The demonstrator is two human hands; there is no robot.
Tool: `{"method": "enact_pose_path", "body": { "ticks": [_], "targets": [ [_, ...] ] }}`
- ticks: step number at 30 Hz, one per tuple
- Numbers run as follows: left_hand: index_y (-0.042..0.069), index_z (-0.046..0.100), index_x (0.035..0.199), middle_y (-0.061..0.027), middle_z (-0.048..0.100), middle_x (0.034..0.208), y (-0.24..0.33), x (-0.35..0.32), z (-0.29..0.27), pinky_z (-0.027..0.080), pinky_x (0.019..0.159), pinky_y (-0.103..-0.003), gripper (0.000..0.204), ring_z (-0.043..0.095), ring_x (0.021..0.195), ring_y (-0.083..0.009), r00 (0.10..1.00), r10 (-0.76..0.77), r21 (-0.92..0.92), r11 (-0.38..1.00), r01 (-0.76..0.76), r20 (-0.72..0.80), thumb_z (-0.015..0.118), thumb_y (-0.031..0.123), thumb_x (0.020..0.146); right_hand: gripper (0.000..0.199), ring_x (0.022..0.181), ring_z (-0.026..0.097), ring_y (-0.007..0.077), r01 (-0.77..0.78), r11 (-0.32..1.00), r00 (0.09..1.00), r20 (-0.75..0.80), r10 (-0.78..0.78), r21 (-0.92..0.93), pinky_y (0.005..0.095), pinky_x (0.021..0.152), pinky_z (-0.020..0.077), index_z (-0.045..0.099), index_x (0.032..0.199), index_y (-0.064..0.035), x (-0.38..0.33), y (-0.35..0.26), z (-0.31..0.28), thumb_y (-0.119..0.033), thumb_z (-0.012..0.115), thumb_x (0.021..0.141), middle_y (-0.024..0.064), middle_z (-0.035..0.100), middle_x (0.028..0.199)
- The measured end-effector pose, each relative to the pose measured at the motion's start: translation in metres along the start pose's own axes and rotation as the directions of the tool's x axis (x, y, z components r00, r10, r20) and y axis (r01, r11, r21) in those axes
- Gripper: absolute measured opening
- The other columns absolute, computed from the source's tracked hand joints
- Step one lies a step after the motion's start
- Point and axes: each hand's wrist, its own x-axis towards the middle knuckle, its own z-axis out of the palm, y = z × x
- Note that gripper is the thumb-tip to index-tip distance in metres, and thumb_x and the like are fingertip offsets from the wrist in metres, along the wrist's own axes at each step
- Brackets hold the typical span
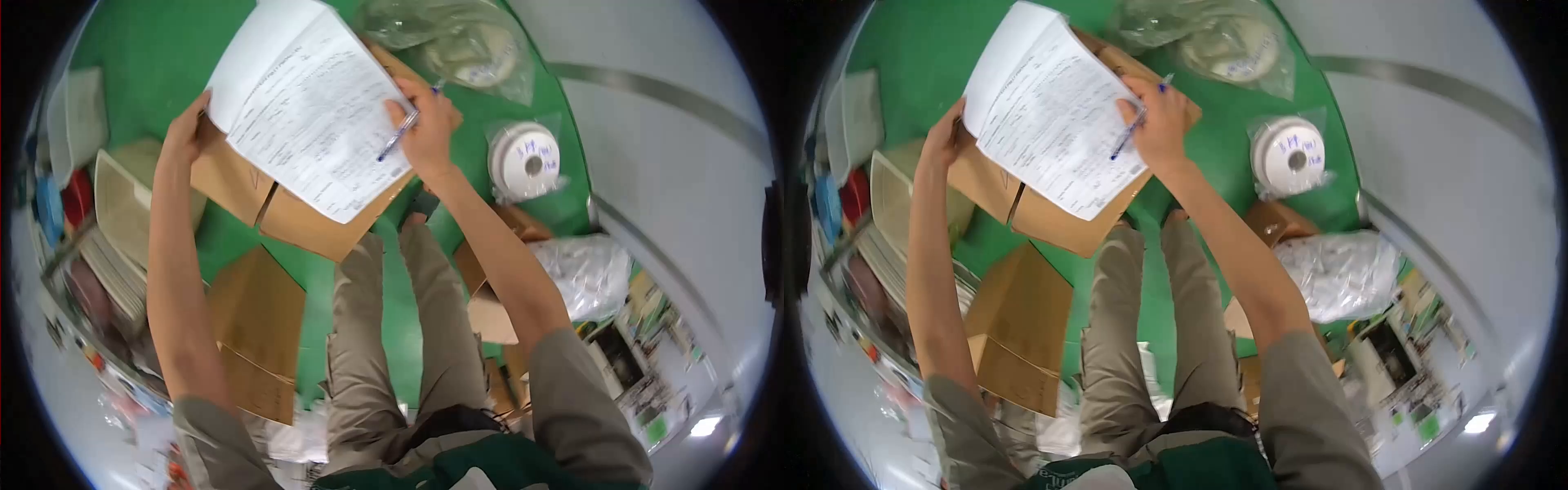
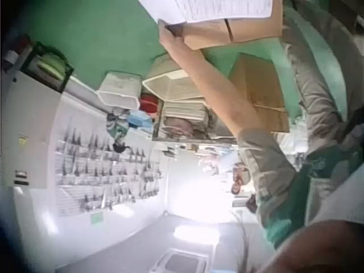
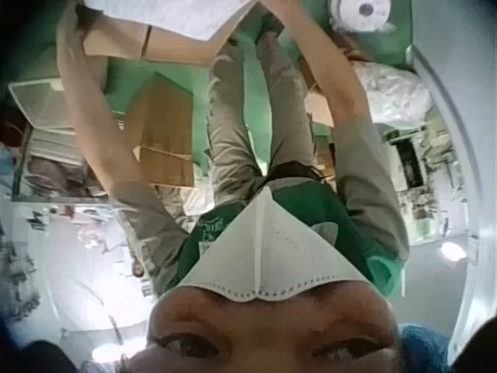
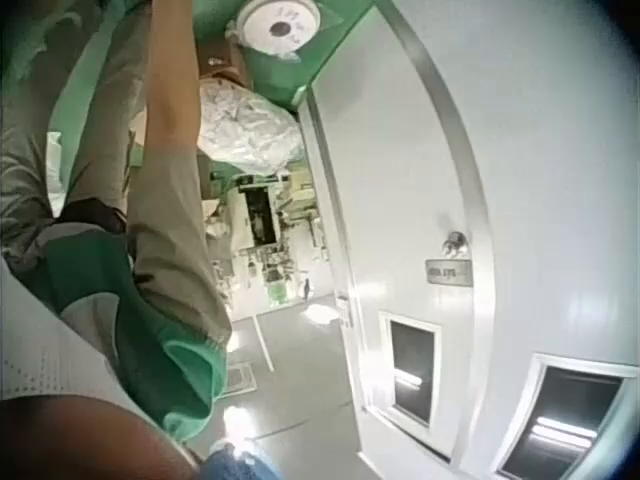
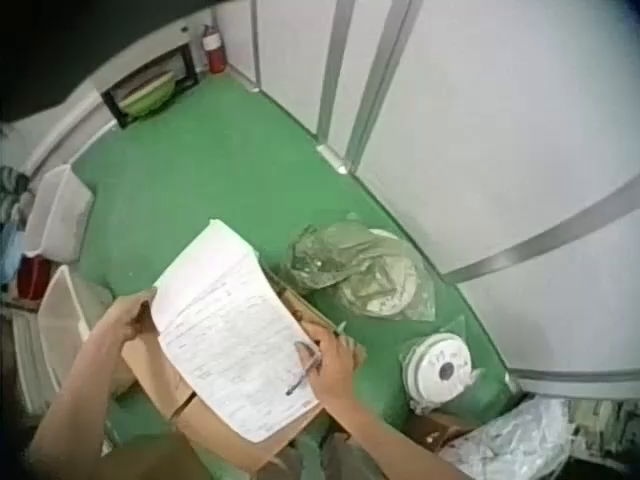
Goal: Checking production weights written on cardboard boxes and documenting the data in a logbook.
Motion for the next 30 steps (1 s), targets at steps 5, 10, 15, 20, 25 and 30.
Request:
{"method": "enact_pose_path", "body": {
  "ticks": [5, 10, 15, 20, 25, 30],
  "targets": [
    [-0.004, 0.044, 0.134, -0.0122, 0.052, 0.134, 0.025, -0.013, 0.036, 0.036, 0.107, -0.040, 0.047, 0.048, 0.124, -0.0257, 0.949, 0.301, -0.044, 0.951, -0.306, -0.093, 0.054, 0.024, 0.098, 0.028, 0.091, 0.066, 0.0296, -0.261, 0.954, 0.965, 0.061, 0.254, 0.148, 0.0362, 0.075, 0.0523, 0.058, 0.113, -0.0047, 0.009, -0.016, -0.012, -0.012, 0.067, 0.088, 0.0149, 0.066, 0.104],
    [-0.006, 0.041, 0.135, -0.0165, 0.048, 0.138, 0.071, -0.069, 0.034, 0.035, 0.111, -0.043, 0.040, 0.047, 0.128, -0.0268, 0.937, 0.348, -0.241, 0.913, -0.329, 0.042, 0.048, 0.014, 0.100, 0.029, 0.085, 0.064, 0.0323, -0.222, 0.949, 0.973, -0.015, 0.231, 0.223, 0.0398, 0.070, 0.0506, 0.056, 0.115, -0.0121, 0.013, -0.067, -0.034, -0.010, 0.065, 0.088, 0.0140, 0.064, 0.101],
    [-0.001, 0.040, 0.137, -0.0153, 0.051, 0.136, 0.088, -0.176, 0.038, 0.043, 0.106, -0.044, 0.043, 0.051, 0.124, -0.0271, 0.894, 0.436, -0.115, 0.898, -0.424, 0.107, 0.051, 0.015, 0.099, 0.022, 0.081, 0.061, 0.0279, -0.278, 0.904, 0.960, 0.060, 0.274, 0.323, 0.0362, 0.069, 0.0487, 0.060, 0.111, -0.0108, 0.001, -0.134, -0.096, -0.009, 0.064, 0.090, 0.0110, 0.063, 0.096],
    [0.002, 0.044, 0.135, -0.0102, 0.056, 0.128, 0.103, -0.311, 0.085, 0.044, 0.102, -0.040, 0.042, 0.054, 0.117, -0.0210, 0.841, 0.534, -0.088, 0.845, -0.528, 0.087, 0.055, 0.013, 0.096, 0.020, 0.093, 0.060, 0.0156, -0.433, 0.764, 0.901, 0.248, 0.356, 0.479, 0.0290, 0.078, 0.0477, 0.059, 0.112, -0.0036, -0.021, -0.211, -0.189, -0.008, 0.060, 0.092, 0.0078, 0.064, 0.101],
    [0.002, 0.055, 0.120, -0.0060, 0.063, 0.116, 0.127, -0.403, 0.134, 0.045, 0.097, -0.032, 0.028, 0.058, 0.107, -0.0142, 0.706, 0.673, -0.188, 0.739, -0.647, 0.219, 0.059, 0.013, 0.095, 0.021, 0.091, 0.054, 0.0091, -0.459, 0.711, 0.886, 0.220, 0.408, 0.532, 0.0231, 0.081, 0.0440, 0.053, 0.110, -0.0024, -0.062, -0.267, -0.271, -0.010, 0.061, 0.093, 0.0035, 0.058, 0.098],
    [0.002, 0.055, 0.119, -0.0059, 0.063, 0.116, 0.150, -0.478, 0.148, 0.046, 0.095, -0.031, 0.027, 0.059, 0.106, -0.0145, 0.552, 0.784, -0.272, 0.617, -0.738, 0.283, 0.060, 0.013, 0.094, 0.026, 0.087, 0.056, 0.0100, -0.429, 0.851, 0.903, 0.176, 0.393, 0.301, 0.0250, 0.078, 0.0459, 0.055, 0.111, -0.0028, -0.057, -0.323, -0.320, -0.014, 0.067, 0.090, 0.0033, 0.061, 0.094]
  ]
}}
